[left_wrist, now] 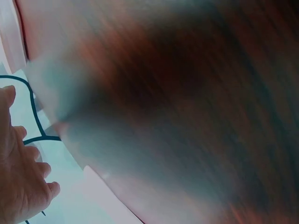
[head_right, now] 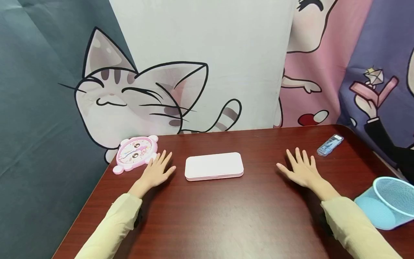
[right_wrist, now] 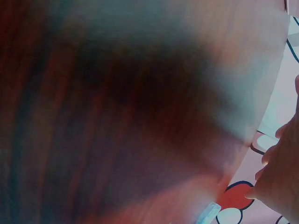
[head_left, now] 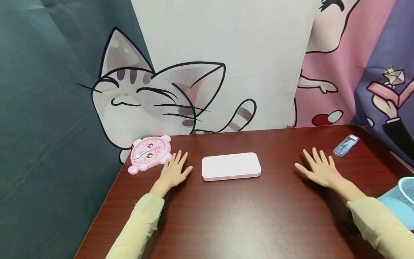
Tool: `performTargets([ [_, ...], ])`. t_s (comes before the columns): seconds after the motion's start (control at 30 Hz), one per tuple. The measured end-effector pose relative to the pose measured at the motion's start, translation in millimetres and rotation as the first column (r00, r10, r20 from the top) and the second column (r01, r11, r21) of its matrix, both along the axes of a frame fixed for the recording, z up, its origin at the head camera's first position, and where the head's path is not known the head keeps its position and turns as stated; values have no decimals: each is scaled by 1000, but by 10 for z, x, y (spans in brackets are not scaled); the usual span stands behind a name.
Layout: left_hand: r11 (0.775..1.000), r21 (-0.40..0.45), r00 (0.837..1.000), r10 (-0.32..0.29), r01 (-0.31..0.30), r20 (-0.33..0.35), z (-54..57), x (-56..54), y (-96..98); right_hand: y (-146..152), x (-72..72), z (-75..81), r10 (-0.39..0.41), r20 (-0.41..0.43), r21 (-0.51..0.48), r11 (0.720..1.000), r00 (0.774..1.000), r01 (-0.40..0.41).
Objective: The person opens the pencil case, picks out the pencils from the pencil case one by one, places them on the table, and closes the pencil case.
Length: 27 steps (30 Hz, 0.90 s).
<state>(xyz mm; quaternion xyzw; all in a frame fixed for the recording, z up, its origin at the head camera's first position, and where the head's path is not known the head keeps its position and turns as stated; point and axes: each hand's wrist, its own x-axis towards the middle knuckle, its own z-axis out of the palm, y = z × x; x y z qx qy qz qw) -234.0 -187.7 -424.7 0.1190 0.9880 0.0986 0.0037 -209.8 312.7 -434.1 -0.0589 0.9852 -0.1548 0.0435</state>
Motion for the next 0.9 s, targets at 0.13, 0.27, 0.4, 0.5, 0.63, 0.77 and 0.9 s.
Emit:
performTargets([
  [0.13,1000,-6,1000,7,-7,14,-1,7,-12,-14,-8,-14,2,4,-2,1000,1000,-2],
  [0.27,1000,-3,1000,6,-6,16,3,3,-5,-21,-24,-26,6,3,6,1000,1000,-6],
  [0.4,1000,-1,1000,-3,3,17,-5,2,13,-36,-30,-13,7,-8,13,1000,1000,-7],
  [0.5,1000,-4,1000,-8,8,17,-14,-13,16,-88,-50,11,12,-21,10,1000,1000,-11],
  [0.63,1000,-1,1000,-22,22,0,-30,-23,14,-234,-71,4,35,-38,7,999,999,-35],
  [0.77,999,-4,999,-34,34,-15,-48,-21,29,-485,-101,-31,78,-70,6,997,995,-78],
  [0.9,998,0,998,-57,57,-10,-76,-24,90,-779,-146,-66,147,-114,10,989,983,-147],
])
